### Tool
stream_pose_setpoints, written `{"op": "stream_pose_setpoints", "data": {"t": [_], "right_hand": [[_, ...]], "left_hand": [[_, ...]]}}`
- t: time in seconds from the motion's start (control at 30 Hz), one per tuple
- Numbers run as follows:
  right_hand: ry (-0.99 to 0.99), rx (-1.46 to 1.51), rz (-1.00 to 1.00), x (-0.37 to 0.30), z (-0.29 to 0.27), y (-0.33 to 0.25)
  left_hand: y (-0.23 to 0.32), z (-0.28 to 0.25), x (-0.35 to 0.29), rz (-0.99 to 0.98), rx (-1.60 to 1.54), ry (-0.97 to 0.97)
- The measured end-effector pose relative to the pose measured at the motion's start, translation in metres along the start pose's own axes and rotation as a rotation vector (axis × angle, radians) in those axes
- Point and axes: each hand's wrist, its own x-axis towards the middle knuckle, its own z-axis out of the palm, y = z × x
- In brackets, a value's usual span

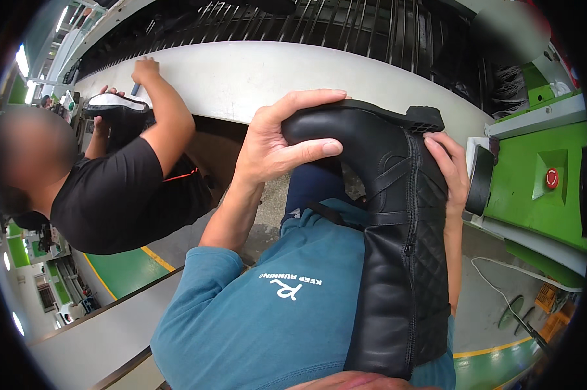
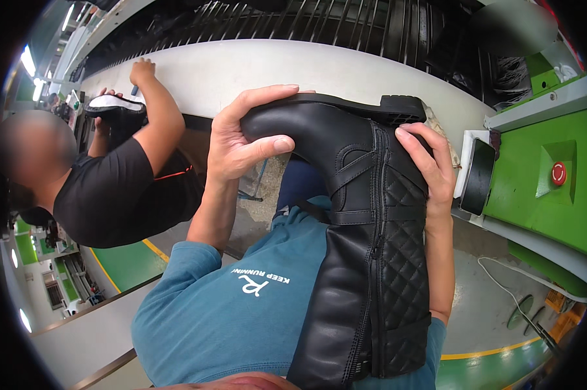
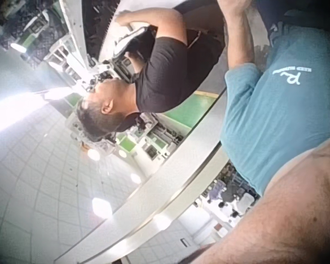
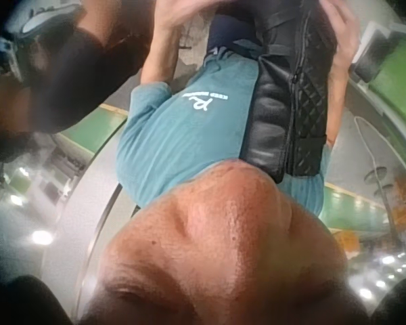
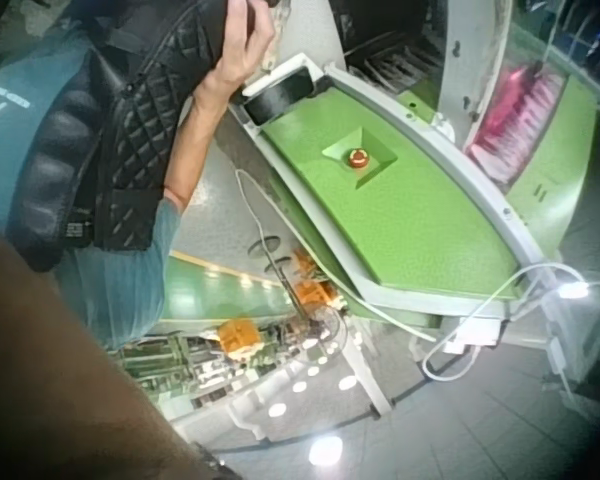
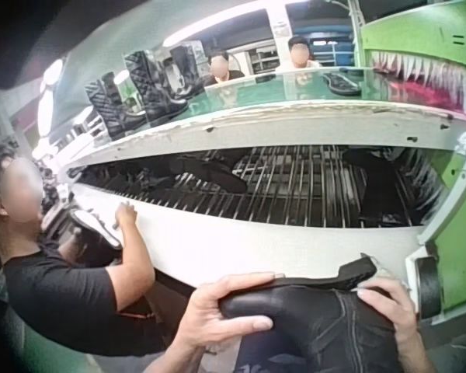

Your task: The person attaches soles to boots by pressing them on by hand, feels the edges and seams around the boots, and places the assembled boots onto the upper conveyor.

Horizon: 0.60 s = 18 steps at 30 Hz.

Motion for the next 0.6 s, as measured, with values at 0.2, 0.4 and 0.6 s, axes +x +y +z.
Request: {"op": "stream_pose_setpoints", "data": {"t": [0.2,0.4,0.6], "right_hand": [[-0.082,-0.004,0.028,0.001,-0.009,0.001],[-0.152,-0.012,0.064,0.004,-0.018,0.001],[-0.203,-0.019,0.037,0.018,-0.023,-0.009]], "left_hand": [[-0.003,-0.003,-0.002,-0.057,0.169,-0.077],[-0.016,-0.003,-0.004,-0.075,0.228,-0.146],[-0.026,-0.002,-0.018,-0.188,0.058,-0.063]]}}
